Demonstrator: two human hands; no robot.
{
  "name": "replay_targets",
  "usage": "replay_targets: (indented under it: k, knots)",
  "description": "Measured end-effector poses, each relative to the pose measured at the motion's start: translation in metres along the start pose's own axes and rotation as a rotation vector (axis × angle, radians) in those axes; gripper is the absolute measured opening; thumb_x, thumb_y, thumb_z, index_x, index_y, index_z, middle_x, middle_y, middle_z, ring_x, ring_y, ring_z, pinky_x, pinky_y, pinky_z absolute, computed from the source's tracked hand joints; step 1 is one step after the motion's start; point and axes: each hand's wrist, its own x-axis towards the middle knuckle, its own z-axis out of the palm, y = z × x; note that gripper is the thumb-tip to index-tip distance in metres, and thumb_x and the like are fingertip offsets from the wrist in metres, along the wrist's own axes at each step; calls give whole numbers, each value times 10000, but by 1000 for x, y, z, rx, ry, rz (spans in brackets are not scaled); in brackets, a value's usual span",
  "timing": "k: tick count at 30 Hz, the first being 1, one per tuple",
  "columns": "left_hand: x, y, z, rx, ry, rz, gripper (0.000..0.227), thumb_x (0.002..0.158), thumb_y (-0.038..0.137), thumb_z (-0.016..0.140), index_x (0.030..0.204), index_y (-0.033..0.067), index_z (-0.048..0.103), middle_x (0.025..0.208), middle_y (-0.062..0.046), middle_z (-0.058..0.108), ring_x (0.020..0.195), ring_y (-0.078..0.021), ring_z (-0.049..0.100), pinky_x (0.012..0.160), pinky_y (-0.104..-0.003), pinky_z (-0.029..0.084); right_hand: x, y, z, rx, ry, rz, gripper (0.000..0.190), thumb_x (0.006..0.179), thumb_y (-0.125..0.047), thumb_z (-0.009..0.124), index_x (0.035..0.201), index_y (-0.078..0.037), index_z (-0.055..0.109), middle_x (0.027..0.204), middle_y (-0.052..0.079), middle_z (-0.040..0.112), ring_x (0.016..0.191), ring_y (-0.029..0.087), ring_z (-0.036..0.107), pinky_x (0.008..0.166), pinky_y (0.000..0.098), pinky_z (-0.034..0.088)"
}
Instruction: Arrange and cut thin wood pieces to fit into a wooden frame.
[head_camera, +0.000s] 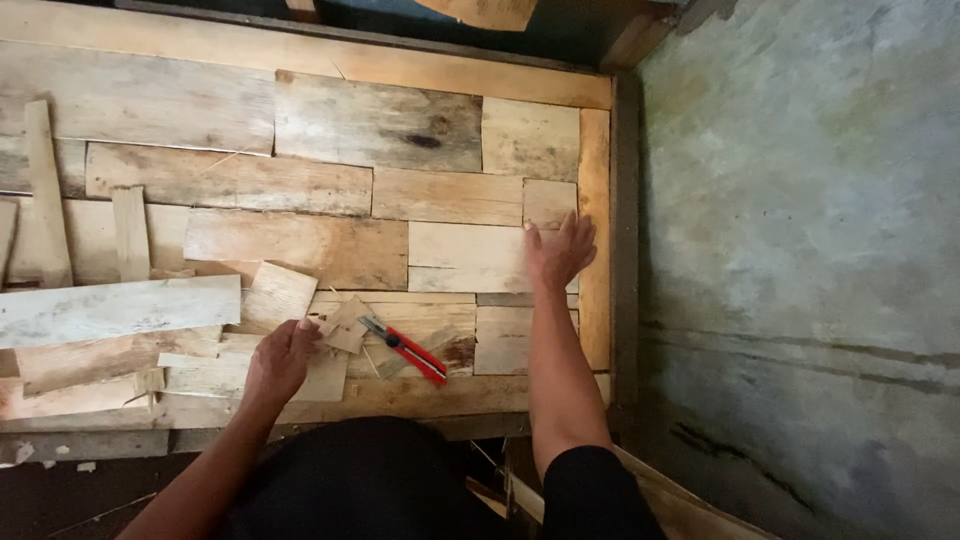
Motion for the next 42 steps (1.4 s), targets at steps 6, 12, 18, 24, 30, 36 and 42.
replay_targets:
  k: [6,12,18,24,30,36,42]
  knots:
    - [9,-18,7,-76,9,50,499,1074,431,456,1118,14,728,990,-152,791,921,-269,755,836,-410,559,-2,-2,-1,-23,-11,5,934,878,-625,698,1578,-94,383,1680,140,246,1561,360,155,1247,578,91]
    - [6,-10,4,-32,0,24,515,1077,442,444,1115,21,737,997,-149,786,932,-272,742,841,-416,550,0,-2,0,-56,24,14,935,850,-646,709,1559,-110,420,1679,103,278,1556,347,198,1253,573,97]
    - [3,-6,2,11,5,28,537,1078,465,449,1110,19,747,976,-175,776,920,-305,729,835,-440,545,-15,-10,-15,118,73,27,1007,844,-614,757,1578,-55,353,1658,171,274,1563,350,187,1260,569,61]
    - [1,-3,0,-26,-4,38,550,1064,489,454,1104,18,735,959,-172,774,911,-302,729,817,-438,543,-32,1,-2,144,152,42,1077,834,-620,758,1578,13,304,1629,218,286,1540,364,186,1249,575,42]
    - [-2,6,-2,37,-12,-34,551,1081,500,452,1101,32,742,899,-201,753,863,-317,718,794,-449,537,-36,4,-2,76,102,44,932,905,-634,701,1547,-26,405,1653,182,298,1565,360,183,1255,593,44]
    - [5,-10,3,-10,10,29,523,1065,489,456,1093,43,729,892,-168,754,848,-284,721,771,-433,534,-34,3,-4,-28,26,42,841,928,-674,600,1541,-118,450,1672,155,238,1550,357,129,1214,619,27]
    - [5,-8,3,16,7,36,525,1083,471,458,1096,25,733,887,-172,749,834,-282,716,770,-433,540,-36,-3,-14,-65,0,28,817,943,-649,574,1550,-113,461,1666,128,276,1546,336,135,1223,609,71]
